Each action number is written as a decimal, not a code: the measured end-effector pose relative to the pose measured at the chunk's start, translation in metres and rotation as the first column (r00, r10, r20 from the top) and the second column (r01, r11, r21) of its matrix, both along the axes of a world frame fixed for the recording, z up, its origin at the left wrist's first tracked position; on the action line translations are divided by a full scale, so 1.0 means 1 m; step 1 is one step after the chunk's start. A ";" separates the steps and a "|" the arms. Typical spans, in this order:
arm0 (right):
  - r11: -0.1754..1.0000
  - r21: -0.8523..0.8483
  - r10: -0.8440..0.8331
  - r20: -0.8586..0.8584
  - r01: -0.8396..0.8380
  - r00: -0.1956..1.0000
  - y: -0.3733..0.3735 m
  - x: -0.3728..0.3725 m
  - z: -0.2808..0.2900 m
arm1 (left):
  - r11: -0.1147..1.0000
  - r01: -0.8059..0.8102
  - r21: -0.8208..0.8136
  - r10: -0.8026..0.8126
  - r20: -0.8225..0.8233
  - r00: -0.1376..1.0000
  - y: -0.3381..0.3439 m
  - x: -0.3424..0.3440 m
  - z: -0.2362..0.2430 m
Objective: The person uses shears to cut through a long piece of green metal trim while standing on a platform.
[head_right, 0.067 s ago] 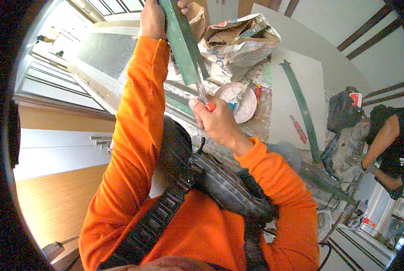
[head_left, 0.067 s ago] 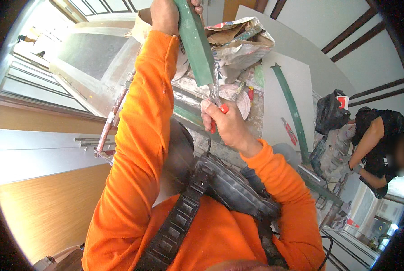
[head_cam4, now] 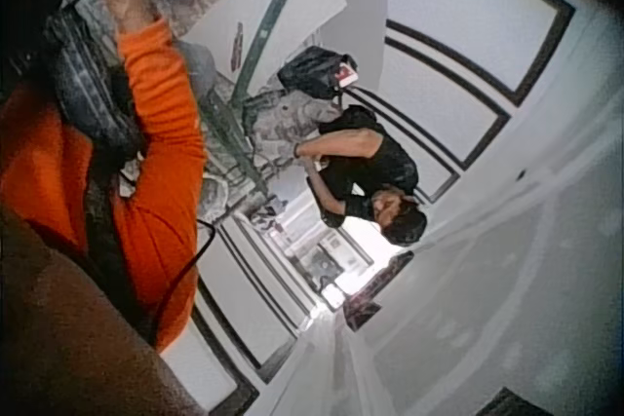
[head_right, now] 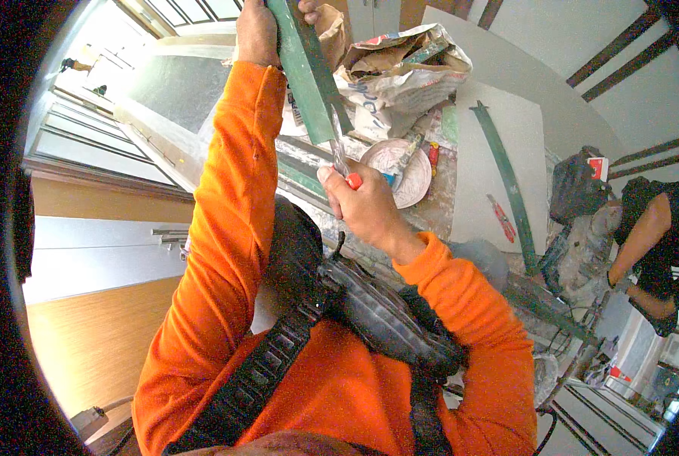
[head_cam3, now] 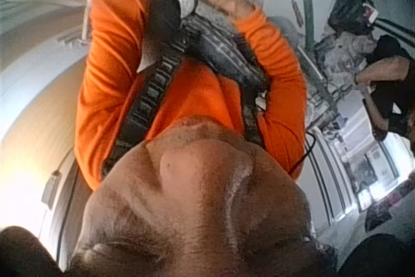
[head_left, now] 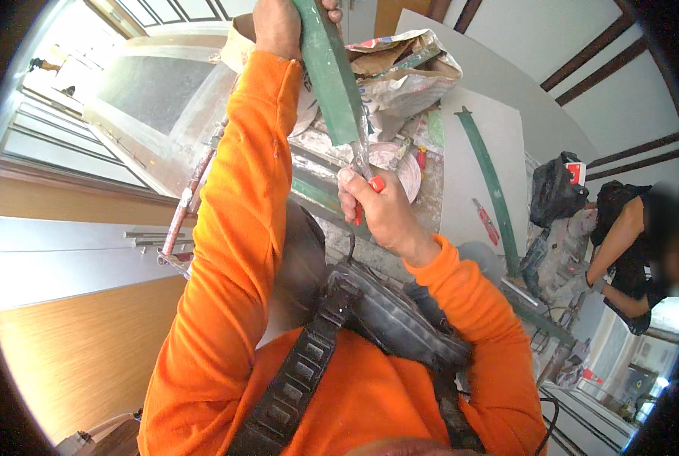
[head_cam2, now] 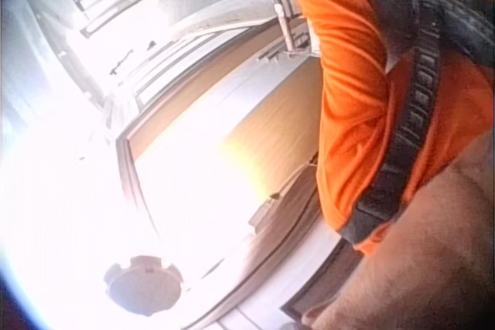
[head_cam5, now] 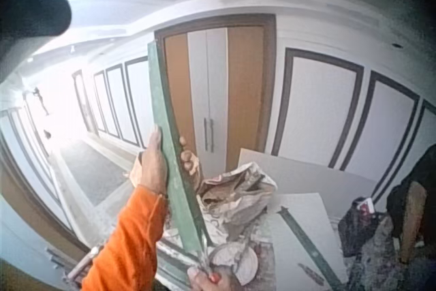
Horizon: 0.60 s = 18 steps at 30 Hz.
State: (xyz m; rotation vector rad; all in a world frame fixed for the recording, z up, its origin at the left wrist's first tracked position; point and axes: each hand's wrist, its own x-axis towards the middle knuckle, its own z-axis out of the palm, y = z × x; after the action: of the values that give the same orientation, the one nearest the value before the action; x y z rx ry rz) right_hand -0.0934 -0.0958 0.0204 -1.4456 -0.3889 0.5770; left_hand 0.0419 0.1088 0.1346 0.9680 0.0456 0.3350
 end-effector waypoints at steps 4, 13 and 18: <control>0.996 0.077 -0.029 -0.173 0.043 0.985 0.002 -0.004 0.001 | 1.000 -0.020 0.001 0.019 0.104 0.994 -0.005 -0.003 -0.001; 0.994 -0.073 -0.086 -0.073 0.081 0.994 0.001 -0.001 -0.008 | 0.994 0.048 -0.099 -0.035 0.135 0.990 -0.006 -0.004 0.002; 0.978 -0.165 -0.119 0.047 0.125 0.992 0.001 0.010 -0.022 | 0.998 0.021 -0.061 -0.018 0.051 0.999 -0.006 -0.004 0.000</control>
State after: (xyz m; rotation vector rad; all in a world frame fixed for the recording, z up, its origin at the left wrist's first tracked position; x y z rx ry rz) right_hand -0.0834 -0.0944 -0.0011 -1.6317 -0.2834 0.4930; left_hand 0.0383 0.1024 0.1341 0.8983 -0.0001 0.3379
